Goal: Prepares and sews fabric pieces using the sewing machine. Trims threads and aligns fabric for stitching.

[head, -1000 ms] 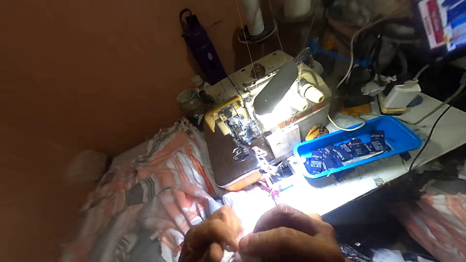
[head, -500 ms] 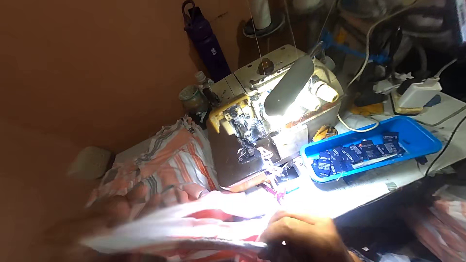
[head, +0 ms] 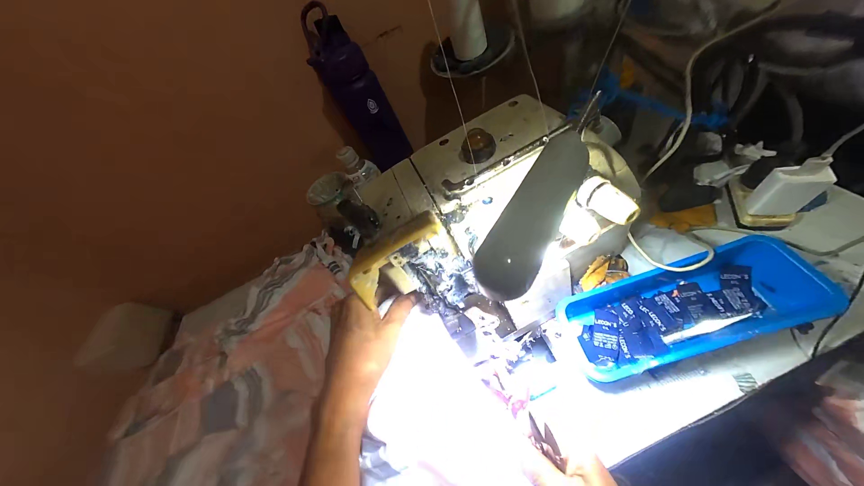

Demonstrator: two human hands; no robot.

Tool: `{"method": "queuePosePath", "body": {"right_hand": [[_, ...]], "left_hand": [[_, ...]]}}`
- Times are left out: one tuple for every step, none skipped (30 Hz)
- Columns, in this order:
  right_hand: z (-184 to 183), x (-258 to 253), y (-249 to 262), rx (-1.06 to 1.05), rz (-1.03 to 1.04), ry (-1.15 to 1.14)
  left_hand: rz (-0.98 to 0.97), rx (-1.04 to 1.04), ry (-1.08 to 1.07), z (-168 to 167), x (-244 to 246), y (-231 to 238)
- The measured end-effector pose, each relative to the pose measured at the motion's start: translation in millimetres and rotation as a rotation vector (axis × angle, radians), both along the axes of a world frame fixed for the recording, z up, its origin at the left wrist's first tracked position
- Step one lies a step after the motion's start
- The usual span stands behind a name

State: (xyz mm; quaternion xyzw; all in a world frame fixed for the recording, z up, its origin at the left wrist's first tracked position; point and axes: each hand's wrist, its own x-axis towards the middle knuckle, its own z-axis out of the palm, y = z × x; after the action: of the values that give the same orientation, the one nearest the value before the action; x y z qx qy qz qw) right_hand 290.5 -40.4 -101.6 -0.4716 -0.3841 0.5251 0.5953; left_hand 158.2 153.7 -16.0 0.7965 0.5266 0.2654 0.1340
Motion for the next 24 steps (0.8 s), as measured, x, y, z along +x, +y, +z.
{"method": "queuePosePath", "body": {"right_hand": [[-1.7, 0.3, 3.7, 0.005, -0.01, 0.008], [-3.0, 0.4, 6.7, 0.014, -0.012, 0.017], [-4.0, -0.1, 8.4, 0.026, -0.018, 0.02], [-5.0, -0.1, 9.4, 0.032, -0.022, 0.022], [-5.3, 0.1, 10.5, 0.032, -0.024, 0.027], [-5.5, 0.9, 11.7, 0.036, -0.024, 0.036], [-5.3, 1.1, 14.0, 0.047, -0.029, 0.035], [-4.6, 1.8, 16.2, 0.055, -0.025, 0.025], [-3.8, 2.6, 17.6, 0.058, -0.016, 0.013], [-3.8, 2.8, 18.7, 0.061, -0.01, 0.004], [-4.1, 3.0, 19.7, 0.057, -0.007, -0.003], [-5.4, 2.8, 20.8, 0.055, -0.013, -0.007], [-7.3, 2.6, 22.7, 0.064, -0.023, -0.008], [-9.3, 2.2, 25.1, 0.076, -0.036, -0.018], [-12.0, 2.2, 26.8, 0.091, -0.046, -0.036], [-14.6, 2.1, 27.8, 0.104, -0.048, -0.063], [-16.9, 2.5, 28.4, 0.114, -0.043, -0.098], [-18.5, 3.7, 28.3, 0.116, -0.037, -0.144], [-19.4, 5.2, 27.6, 0.121, -0.044, -0.189], [-19.7, 6.6, 26.6, 0.139, -0.077, -0.236], [-18.5, 8.6, 24.8, 0.165, -0.137, -0.292], [-15.7, 12.4, 21.1, 0.195, -0.194, -0.357], [-12.6, 18.3, 15.4, 0.225, -0.228, -0.422], [-9.4, 24.2, 8.2, 0.254, -0.249, -0.473]], "left_hand": [[0.021, 0.0, 0.012, 2.7, 8.2, -1.2], [0.047, -0.013, 0.035, 4.1, 14.7, -1.0], [0.075, -0.026, 0.054, 2.8, 18.8, 1.2], [0.106, -0.058, 0.06, 1.5, 21.7, 3.1], [0.128, -0.09, 0.052, 0.4, 23.9, 4.2], [0.138, -0.113, 0.04, -0.1, 25.6, 4.6], [0.144, -0.123, 0.027, -0.3, 26.9, 4.4], [0.146, -0.117, 0.015, -0.5, 27.6, 4.1], [0.147, -0.105, 0.004, -0.5, 28.0, 3.5], [0.148, -0.09, 0.001, -1.0, 28.4, 3.3], [0.153, -0.081, 0.004, -1.1, 29.2, 2.8], [0.159, -0.076, 0.007, -1.5, 30.1, 2.5], [0.169, -0.083, 0.007, -1.7, 31.3, 2.2], [0.174, -0.091, 0.003, -2.0, 32.5, 2.0], [0.181, -0.092, 0.009, -2.5, 33.1, 1.7], [0.189, -0.101, 0.019, -2.4, 33.7, 1.0], [0.19, -0.109, 0.036, -2.2, 33.6, 0.5], [0.191, -0.107, 0.064, -2.5, 32.4, 0.2], [0.191, -0.09, 0.09, -3.5, 28.8, -1.3], [0.181, -0.034, 0.099, -5.6, 22.2, -3.8], [0.157, 0.052, 0.092, -8.0, 13.2, -7.4], [0.128, 0.138, 0.083, -8.1, 4.8, -14.4], [0.104, 0.203, 0.065, -5.0, -1.3, -25.5], [0.073, 0.267, 0.041, -1.3, -5.1, -39.1]]}}
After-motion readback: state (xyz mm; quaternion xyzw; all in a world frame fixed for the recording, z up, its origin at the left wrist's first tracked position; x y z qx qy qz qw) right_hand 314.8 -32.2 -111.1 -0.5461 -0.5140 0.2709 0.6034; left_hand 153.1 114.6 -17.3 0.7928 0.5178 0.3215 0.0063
